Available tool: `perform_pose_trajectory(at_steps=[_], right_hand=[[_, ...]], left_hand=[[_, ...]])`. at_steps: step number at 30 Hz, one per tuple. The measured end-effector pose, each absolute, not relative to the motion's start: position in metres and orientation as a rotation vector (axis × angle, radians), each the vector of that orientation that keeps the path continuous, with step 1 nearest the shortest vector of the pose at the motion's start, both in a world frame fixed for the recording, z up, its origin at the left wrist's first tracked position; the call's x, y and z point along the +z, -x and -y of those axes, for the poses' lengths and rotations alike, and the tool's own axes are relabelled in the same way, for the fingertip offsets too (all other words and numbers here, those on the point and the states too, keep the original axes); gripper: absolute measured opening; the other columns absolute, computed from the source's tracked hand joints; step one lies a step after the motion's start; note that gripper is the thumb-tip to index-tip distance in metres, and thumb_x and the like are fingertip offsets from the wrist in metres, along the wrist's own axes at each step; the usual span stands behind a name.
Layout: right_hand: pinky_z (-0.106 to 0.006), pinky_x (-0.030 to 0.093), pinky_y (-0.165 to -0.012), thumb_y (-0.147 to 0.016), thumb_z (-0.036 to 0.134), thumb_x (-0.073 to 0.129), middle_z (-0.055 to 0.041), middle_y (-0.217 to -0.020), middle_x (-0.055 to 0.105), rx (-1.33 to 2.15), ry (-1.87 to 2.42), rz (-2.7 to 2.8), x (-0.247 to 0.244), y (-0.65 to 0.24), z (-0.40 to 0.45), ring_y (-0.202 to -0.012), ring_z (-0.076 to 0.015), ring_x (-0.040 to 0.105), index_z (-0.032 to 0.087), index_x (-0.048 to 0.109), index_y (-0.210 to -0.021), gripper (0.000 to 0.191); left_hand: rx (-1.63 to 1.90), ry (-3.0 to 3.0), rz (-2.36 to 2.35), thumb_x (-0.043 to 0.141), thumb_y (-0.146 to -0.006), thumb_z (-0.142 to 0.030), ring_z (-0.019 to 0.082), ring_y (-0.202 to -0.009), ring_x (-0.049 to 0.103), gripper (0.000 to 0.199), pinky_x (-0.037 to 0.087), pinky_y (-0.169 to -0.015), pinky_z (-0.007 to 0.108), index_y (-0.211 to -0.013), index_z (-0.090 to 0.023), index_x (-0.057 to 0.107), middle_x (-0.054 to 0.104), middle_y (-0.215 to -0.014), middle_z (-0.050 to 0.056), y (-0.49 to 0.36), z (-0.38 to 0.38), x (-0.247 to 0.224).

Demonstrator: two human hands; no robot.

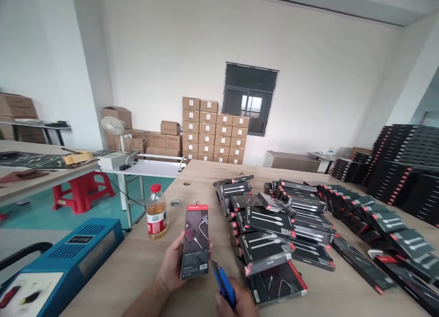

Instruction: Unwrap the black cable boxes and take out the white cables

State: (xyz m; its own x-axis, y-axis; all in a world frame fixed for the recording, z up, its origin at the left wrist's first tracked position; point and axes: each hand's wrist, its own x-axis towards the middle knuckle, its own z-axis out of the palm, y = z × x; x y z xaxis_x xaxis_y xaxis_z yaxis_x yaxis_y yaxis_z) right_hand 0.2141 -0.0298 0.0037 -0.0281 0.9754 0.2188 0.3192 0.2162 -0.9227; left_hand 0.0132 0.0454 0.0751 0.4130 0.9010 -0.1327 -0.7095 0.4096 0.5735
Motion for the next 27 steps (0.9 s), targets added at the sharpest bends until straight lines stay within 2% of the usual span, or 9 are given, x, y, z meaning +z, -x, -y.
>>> perform_pose_trajectory(at_steps=[3, 6, 10, 14, 17, 20, 27], right_hand=[[-0.026, 0.047, -0.062, -0.085, 0.068, 0.057, -0.0012, -0.066, 0.062, 0.909, 1.209, 1.627, 0.013, -0.223, 0.005, -0.063, -0.0184, 0.058, 0.021, 0.064, -0.079, 0.048], [-0.026, 0.045, -0.061, -0.089, 0.064, 0.054, -0.0006, -0.066, 0.059, 0.924, 1.164, 1.707, 0.020, -0.241, -0.012, -0.063, -0.0175, 0.054, 0.021, 0.060, -0.078, 0.045], [-0.026, 0.046, -0.064, -0.088, 0.063, 0.055, -0.0006, -0.069, 0.059, 0.764, 1.188, 1.713, 0.023, -0.259, -0.035, -0.066, -0.0177, 0.053, 0.020, 0.062, -0.078, 0.045], [-0.030, 0.048, -0.074, -0.085, 0.064, 0.055, -0.0032, -0.076, 0.063, 0.618, 1.259, 1.621, 0.024, -0.281, -0.055, -0.074, -0.0210, 0.057, 0.018, 0.064, -0.082, 0.047], [-0.032, 0.047, -0.067, -0.083, 0.068, 0.054, -0.0032, -0.070, 0.061, 0.539, 1.292, 1.585, 0.027, -0.285, -0.059, -0.068, -0.0220, 0.056, 0.019, 0.062, -0.079, 0.050], [-0.030, 0.045, -0.059, -0.086, 0.064, 0.053, 0.0000, -0.063, 0.058, 0.532, 1.259, 1.644, 0.032, -0.261, -0.056, -0.060, -0.0200, 0.054, 0.021, 0.059, -0.077, 0.044], [-0.027, 0.040, -0.058, -0.099, 0.052, 0.041, 0.0030, -0.064, 0.055, 0.575, 1.193, 1.693, 0.038, -0.195, -0.043, -0.059, -0.0174, 0.054, 0.023, 0.055, -0.086, 0.035]], left_hand=[[1.113, -0.453, -0.486, 0.050, -0.095, -0.051, 0.030, -0.093, 0.075, 0.053, 0.058, -0.088, 0.045, -0.117, -0.005, 0.065, 0.077, -0.108, 0.019, -0.007, -0.047, 0.077], [1.143, -0.434, -0.536, 0.050, -0.095, -0.051, 0.028, -0.087, 0.076, 0.052, 0.059, -0.084, 0.043, -0.116, -0.006, 0.065, 0.078, -0.099, 0.017, -0.008, -0.048, 0.074], [1.118, -0.436, -0.588, 0.056, -0.092, -0.051, 0.028, -0.080, 0.076, 0.052, 0.060, -0.077, 0.040, -0.117, -0.006, 0.064, 0.078, -0.091, 0.016, -0.015, -0.054, 0.066], [1.117, -0.447, -0.612, 0.057, -0.091, -0.052, 0.029, -0.086, 0.077, 0.057, 0.061, -0.077, 0.040, -0.122, -0.005, 0.062, 0.079, -0.096, 0.017, -0.016, -0.054, 0.066], [1.119, -0.447, -0.610, 0.055, -0.092, -0.052, 0.031, -0.087, 0.077, 0.057, 0.061, -0.076, 0.041, -0.121, -0.003, 0.062, 0.078, -0.098, 0.020, -0.016, -0.055, 0.067], [1.115, -0.445, -0.588, 0.055, -0.092, -0.050, 0.033, -0.088, 0.077, 0.055, 0.061, -0.075, 0.041, -0.120, -0.004, 0.064, 0.078, -0.099, 0.021, -0.019, -0.059, 0.067], [1.146, -0.458, -0.586, 0.055, -0.092, -0.047, 0.032, -0.090, 0.076, 0.049, 0.060, -0.080, 0.043, -0.118, -0.008, 0.067, 0.079, -0.095, 0.017, -0.017, -0.057, 0.075]])
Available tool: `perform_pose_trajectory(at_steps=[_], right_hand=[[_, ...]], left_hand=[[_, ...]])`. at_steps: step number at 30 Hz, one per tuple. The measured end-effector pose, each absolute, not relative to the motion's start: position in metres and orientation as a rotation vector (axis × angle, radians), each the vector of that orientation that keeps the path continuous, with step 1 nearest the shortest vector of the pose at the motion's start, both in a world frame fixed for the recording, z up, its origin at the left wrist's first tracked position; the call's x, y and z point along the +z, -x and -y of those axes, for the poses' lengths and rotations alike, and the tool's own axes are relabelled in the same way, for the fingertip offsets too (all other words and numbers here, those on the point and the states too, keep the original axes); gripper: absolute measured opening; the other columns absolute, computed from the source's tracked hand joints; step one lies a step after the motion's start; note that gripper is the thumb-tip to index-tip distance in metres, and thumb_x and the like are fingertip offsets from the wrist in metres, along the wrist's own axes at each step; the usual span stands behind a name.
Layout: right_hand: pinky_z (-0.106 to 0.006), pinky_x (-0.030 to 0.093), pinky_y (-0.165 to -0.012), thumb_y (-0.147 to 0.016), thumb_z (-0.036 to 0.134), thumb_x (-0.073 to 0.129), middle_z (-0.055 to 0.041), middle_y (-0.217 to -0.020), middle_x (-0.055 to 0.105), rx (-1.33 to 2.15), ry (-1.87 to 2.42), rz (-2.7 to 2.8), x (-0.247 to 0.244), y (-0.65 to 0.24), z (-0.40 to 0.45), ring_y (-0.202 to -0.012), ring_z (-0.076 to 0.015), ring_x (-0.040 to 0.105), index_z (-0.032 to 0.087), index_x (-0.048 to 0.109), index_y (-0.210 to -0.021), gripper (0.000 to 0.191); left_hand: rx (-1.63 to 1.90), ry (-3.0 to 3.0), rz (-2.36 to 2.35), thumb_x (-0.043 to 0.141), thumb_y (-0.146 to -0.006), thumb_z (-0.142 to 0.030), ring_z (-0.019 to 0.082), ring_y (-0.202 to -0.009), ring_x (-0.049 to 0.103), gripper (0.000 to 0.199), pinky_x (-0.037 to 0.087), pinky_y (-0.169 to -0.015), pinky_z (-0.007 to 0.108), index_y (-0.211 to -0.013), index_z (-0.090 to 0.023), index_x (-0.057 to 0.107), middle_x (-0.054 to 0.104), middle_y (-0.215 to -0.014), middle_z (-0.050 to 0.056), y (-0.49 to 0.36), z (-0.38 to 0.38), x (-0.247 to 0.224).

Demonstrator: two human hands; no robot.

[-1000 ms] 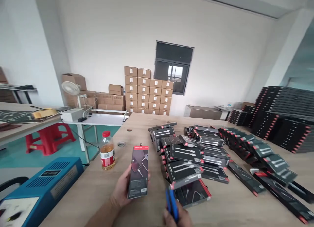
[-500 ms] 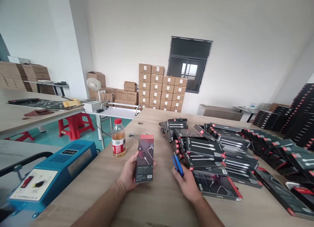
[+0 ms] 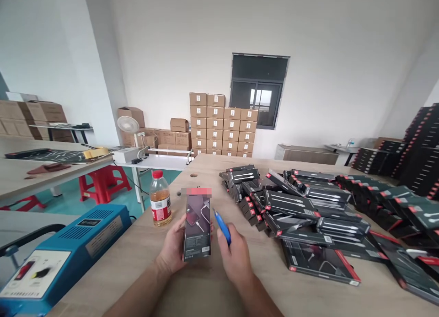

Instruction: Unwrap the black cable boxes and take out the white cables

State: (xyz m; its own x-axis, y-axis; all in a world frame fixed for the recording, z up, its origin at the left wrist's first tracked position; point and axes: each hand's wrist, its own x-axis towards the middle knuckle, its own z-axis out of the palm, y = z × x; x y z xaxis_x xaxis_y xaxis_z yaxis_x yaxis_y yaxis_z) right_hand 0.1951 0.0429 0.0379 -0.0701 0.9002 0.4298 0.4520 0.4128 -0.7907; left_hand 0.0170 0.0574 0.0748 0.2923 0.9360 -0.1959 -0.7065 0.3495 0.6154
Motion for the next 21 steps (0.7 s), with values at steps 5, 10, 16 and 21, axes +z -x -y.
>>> perform_pose_trajectory(at_steps=[5, 10, 16, 21], right_hand=[[-0.029, 0.046, -0.067, -0.104, 0.039, 0.034, -0.0007, -0.080, 0.065, 0.513, 1.124, 1.894, 0.037, -0.203, -0.016, -0.073, -0.0197, 0.062, 0.023, 0.057, -0.106, 0.028], [-0.037, 0.052, -0.084, -0.102, 0.030, 0.041, -0.0076, -0.108, 0.069, 0.315, 1.094, 1.984, 0.044, -0.205, -0.009, -0.099, -0.0247, 0.065, 0.023, 0.055, -0.125, 0.027], [-0.041, 0.055, -0.086, -0.100, 0.025, 0.048, -0.0079, -0.109, 0.068, 0.280, 1.103, 2.038, 0.044, -0.202, -0.010, -0.100, -0.0262, 0.065, 0.023, 0.054, -0.127, 0.028], [-0.041, 0.055, -0.085, -0.101, 0.026, 0.048, -0.0076, -0.108, 0.068, 0.333, 1.099, 2.054, 0.046, -0.201, -0.007, -0.100, -0.0261, 0.065, 0.023, 0.055, -0.126, 0.026]], left_hand=[[1.226, -0.481, -0.502, 0.053, -0.092, -0.046, 0.032, -0.094, 0.075, 0.046, 0.059, -0.086, 0.044, -0.115, -0.010, 0.070, 0.078, -0.099, 0.016, -0.014, -0.050, 0.090], [1.253, -0.543, -0.422, 0.051, -0.092, -0.050, 0.033, -0.096, 0.074, 0.048, 0.058, -0.088, 0.047, -0.111, -0.011, 0.072, 0.078, -0.096, 0.016, -0.016, -0.047, 0.093], [1.298, -0.569, -0.430, 0.051, -0.093, -0.044, 0.028, -0.088, 0.075, 0.043, 0.059, -0.081, 0.039, -0.110, -0.011, 0.073, 0.078, -0.101, 0.016, -0.013, -0.043, 0.093], [1.359, -0.574, -0.461, 0.057, -0.089, -0.044, 0.027, -0.084, 0.075, 0.040, 0.059, -0.082, 0.039, -0.107, -0.012, 0.074, 0.079, -0.096, 0.014, -0.013, -0.039, 0.098]])
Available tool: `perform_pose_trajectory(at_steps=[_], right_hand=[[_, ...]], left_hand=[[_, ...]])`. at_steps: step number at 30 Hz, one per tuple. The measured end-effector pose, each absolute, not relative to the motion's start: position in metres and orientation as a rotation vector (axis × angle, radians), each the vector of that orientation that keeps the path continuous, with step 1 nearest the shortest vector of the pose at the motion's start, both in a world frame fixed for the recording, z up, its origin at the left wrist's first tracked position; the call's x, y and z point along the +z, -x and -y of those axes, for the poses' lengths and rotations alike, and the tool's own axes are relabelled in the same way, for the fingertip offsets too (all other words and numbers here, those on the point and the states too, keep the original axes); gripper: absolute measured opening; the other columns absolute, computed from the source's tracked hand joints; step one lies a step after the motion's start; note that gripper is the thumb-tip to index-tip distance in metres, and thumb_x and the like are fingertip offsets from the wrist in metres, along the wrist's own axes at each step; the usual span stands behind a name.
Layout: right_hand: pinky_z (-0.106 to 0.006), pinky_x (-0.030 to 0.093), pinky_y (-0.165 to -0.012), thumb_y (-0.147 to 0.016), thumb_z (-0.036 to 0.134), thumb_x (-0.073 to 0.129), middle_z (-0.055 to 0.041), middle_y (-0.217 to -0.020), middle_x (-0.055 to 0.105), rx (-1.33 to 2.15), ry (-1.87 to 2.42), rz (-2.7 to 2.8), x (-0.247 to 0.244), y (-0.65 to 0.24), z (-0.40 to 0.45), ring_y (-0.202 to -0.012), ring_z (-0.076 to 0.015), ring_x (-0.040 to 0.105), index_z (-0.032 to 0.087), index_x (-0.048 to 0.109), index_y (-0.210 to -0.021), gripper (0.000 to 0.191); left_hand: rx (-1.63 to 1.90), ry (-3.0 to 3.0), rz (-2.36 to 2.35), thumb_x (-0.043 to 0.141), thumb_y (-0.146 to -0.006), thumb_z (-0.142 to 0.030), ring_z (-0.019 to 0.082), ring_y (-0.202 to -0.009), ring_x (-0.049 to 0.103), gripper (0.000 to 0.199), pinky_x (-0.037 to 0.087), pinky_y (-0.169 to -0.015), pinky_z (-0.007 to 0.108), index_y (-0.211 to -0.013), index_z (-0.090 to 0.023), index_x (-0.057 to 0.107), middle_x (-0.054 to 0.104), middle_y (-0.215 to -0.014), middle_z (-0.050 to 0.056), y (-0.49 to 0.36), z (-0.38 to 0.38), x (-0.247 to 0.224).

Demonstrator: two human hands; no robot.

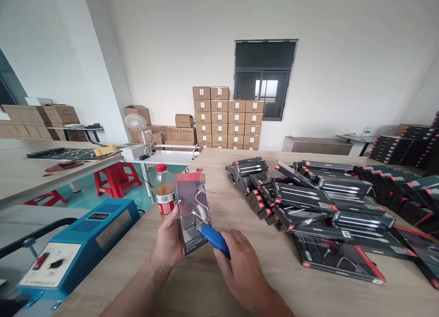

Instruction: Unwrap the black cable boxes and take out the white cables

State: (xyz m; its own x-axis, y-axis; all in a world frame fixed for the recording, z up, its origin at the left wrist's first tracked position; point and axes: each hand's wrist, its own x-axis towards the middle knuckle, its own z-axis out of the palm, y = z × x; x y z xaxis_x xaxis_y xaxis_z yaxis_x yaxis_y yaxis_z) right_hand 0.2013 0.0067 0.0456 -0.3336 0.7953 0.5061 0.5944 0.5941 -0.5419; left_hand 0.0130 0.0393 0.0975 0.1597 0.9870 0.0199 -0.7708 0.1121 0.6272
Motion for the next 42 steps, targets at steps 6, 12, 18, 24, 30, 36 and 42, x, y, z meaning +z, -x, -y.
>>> perform_pose_trajectory(at_steps=[6, 12, 18, 24, 30, 36, 42], right_hand=[[-0.039, 0.055, -0.085, -0.100, 0.025, 0.050, -0.0063, -0.107, 0.068, 0.390, 1.085, 2.039, 0.046, -0.201, -0.007, -0.098, -0.0246, 0.065, 0.024, 0.057, -0.124, 0.025], [-0.037, 0.055, -0.088, -0.099, 0.027, 0.051, -0.0068, -0.110, 0.069, 0.399, 1.071, 2.015, 0.041, -0.200, -0.009, -0.101, -0.0240, 0.066, 0.023, 0.059, -0.126, 0.028], [-0.034, 0.055, -0.089, -0.103, 0.033, 0.042, -0.0093, -0.114, 0.071, 0.412, 1.117, 1.794, 0.040, -0.204, -0.016, -0.103, -0.0232, 0.067, 0.020, 0.056, -0.128, 0.032], [-0.034, 0.053, -0.082, -0.101, 0.030, 0.047, -0.0068, -0.102, 0.069, 0.397, 1.045, 1.923, 0.050, -0.214, -0.015, -0.094, -0.0227, 0.065, 0.022, 0.061, -0.119, 0.024], [-0.036, 0.051, -0.079, -0.096, 0.023, 0.053, -0.0054, -0.101, 0.067, 0.385, 1.084, 2.031, 0.049, -0.214, -0.013, -0.093, -0.0240, 0.063, 0.023, 0.061, -0.116, 0.021], [-0.036, 0.051, -0.078, -0.094, 0.019, 0.054, -0.0050, -0.100, 0.066, 0.378, 1.071, 2.085, 0.050, -0.214, -0.013, -0.093, -0.0236, 0.063, 0.024, 0.063, -0.114, 0.022], [-0.035, 0.052, -0.076, -0.095, 0.021, 0.054, -0.0064, -0.100, 0.067, 0.375, 1.046, 2.073, 0.050, -0.213, -0.012, -0.093, -0.0236, 0.063, 0.022, 0.063, -0.114, 0.021]], left_hand=[[1.398, -0.580, -0.470, 0.066, -0.083, -0.042, 0.026, -0.079, 0.074, 0.032, 0.060, -0.078, 0.038, -0.096, -0.014, 0.074, 0.079, -0.090, 0.011, -0.016, -0.041, 0.093], [1.419, -0.561, -0.486, 0.065, -0.085, -0.042, 0.026, -0.079, 0.075, 0.031, 0.060, -0.082, 0.040, -0.099, -0.016, 0.073, 0.079, -0.086, 0.009, -0.017, -0.044, 0.087], [1.191, -0.513, -0.561, 0.061, -0.091, -0.041, 0.029, -0.091, 0.076, 0.033, 0.057, -0.092, 0.042, -0.104, -0.013, 0.073, 0.079, -0.089, 0.011, -0.033, -0.038, 0.079], [1.232, -0.512, -0.579, 0.050, -0.096, -0.048, 0.030, -0.090, 0.076, 0.043, 0.058, -0.090, 0.043, -0.100, -0.012, 0.074, 0.079, -0.089, 0.013, -0.031, -0.041, 0.085], [1.257, -0.554, -0.539, 0.041, -0.097, -0.058, 0.026, -0.073, 0.074, 0.058, 0.060, -0.075, 0.041, -0.101, -0.010, 0.073, 0.078, -0.089, 0.016, -0.020, -0.037, 0.096], [1.269, -0.552, -0.597, 0.042, -0.096, -0.061, 0.024, -0.070, 0.073, 0.059, 0.060, -0.067, 0.036, -0.101, -0.010, 0.072, 0.078, -0.087, 0.016, -0.021, -0.037, 0.094], [1.244, -0.546, -0.642, 0.045, -0.094, -0.064, 0.027, -0.075, 0.076, 0.061, 0.061, -0.075, 0.039, -0.107, -0.012, 0.072, 0.079, -0.087, 0.015, -0.020, -0.038, 0.088]])
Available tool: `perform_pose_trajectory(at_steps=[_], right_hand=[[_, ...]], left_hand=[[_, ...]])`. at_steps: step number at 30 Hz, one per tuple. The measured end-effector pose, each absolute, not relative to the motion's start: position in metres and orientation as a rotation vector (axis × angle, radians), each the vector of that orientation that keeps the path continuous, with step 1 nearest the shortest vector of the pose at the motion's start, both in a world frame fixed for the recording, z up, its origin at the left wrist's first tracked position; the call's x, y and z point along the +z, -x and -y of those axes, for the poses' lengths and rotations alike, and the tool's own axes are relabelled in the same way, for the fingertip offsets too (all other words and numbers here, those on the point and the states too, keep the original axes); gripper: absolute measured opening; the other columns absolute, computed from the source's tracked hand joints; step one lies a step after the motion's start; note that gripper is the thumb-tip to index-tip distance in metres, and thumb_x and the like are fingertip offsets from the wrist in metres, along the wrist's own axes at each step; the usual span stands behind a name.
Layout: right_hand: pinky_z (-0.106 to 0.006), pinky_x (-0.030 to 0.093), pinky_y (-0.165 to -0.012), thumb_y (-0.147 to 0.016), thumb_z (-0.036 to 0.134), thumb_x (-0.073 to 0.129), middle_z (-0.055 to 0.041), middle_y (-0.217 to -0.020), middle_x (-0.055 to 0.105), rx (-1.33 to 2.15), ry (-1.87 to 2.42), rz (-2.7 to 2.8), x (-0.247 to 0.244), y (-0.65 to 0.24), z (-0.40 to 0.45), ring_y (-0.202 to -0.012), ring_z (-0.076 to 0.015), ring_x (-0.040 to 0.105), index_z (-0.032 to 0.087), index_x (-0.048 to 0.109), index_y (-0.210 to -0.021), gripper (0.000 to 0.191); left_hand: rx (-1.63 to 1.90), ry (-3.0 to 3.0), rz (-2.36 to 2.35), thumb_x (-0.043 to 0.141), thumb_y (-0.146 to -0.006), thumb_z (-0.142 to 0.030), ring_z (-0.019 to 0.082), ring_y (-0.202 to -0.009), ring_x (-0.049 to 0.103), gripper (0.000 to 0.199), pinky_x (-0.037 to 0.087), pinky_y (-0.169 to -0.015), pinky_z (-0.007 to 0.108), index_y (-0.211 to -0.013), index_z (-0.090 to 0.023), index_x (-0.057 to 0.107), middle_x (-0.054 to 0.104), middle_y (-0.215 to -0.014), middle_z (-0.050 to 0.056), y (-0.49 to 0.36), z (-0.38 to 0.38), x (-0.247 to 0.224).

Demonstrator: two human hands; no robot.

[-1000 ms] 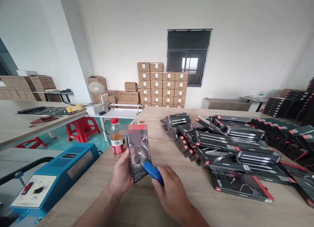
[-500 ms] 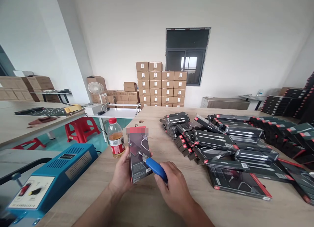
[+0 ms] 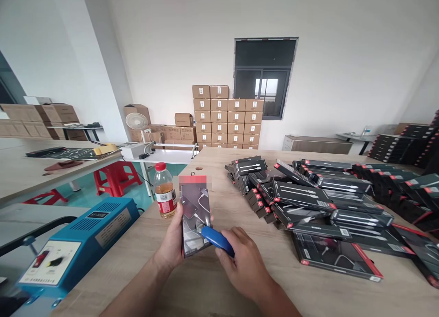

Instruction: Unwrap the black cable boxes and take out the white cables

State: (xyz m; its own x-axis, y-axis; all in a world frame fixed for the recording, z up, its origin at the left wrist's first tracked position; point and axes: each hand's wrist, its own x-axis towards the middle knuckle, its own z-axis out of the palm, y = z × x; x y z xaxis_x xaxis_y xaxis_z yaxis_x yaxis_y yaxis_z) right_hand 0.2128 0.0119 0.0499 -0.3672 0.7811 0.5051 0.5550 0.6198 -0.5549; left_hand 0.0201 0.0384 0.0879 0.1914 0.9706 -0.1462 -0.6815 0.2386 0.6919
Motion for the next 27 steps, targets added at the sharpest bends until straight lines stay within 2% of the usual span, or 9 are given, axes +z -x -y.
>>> perform_pose_trajectory(at_steps=[3, 6, 13, 27], right_hand=[[-0.034, 0.052, -0.078, -0.095, 0.021, 0.054, -0.0064, -0.101, 0.067, 0.392, 1.032, 2.063, 0.0510, -0.2120, -0.0113, -0.093, -0.0233, 0.063, 0.023, 0.063, -0.114, 0.021], [-0.034, 0.051, -0.077, -0.095, 0.022, 0.055, -0.0061, -0.100, 0.067, 0.400, 1.025, 2.055, 0.0527, -0.2117, -0.0106, -0.092, -0.0229, 0.063, 0.023, 0.064, -0.112, 0.020], [-0.034, 0.050, -0.077, -0.095, 0.022, 0.054, -0.0061, -0.100, 0.066, 0.432, 1.018, 2.058, 0.0529, -0.2131, -0.0093, -0.093, -0.0234, 0.062, 0.022, 0.063, -0.111, 0.019], [-0.035, 0.051, -0.078, -0.096, 0.023, 0.053, -0.0063, -0.098, 0.066, 0.436, 1.017, 2.052, 0.0548, -0.2114, -0.0087, -0.092, -0.0234, 0.062, 0.022, 0.063, -0.108, 0.015]], left_hand=[[1.234, -0.546, -0.675, 0.045, -0.095, -0.062, 0.028, -0.082, 0.077, 0.058, 0.061, -0.082, 0.041, -0.111, -0.012, 0.071, 0.080, -0.089, 0.014, -0.0210, -0.0371, 0.0862], [1.244, -0.573, -0.695, 0.044, -0.096, -0.061, 0.028, -0.086, 0.077, 0.058, 0.061, -0.084, 0.040, -0.106, -0.012, 0.072, 0.080, -0.090, 0.014, -0.0212, -0.0366, 0.0860], [1.272, -0.608, -0.677, 0.043, -0.096, -0.063, 0.022, -0.072, 0.075, 0.060, 0.061, -0.072, 0.032, -0.093, -0.012, 0.074, 0.079, -0.086, 0.013, -0.0193, -0.0368, 0.0854], [1.333, -0.664, -0.678, 0.053, -0.089, -0.068, 0.023, -0.074, 0.075, 0.058, 0.062, -0.068, 0.033, -0.096, -0.013, 0.073, 0.079, -0.089, 0.012, -0.0192, -0.0377, 0.0810]])
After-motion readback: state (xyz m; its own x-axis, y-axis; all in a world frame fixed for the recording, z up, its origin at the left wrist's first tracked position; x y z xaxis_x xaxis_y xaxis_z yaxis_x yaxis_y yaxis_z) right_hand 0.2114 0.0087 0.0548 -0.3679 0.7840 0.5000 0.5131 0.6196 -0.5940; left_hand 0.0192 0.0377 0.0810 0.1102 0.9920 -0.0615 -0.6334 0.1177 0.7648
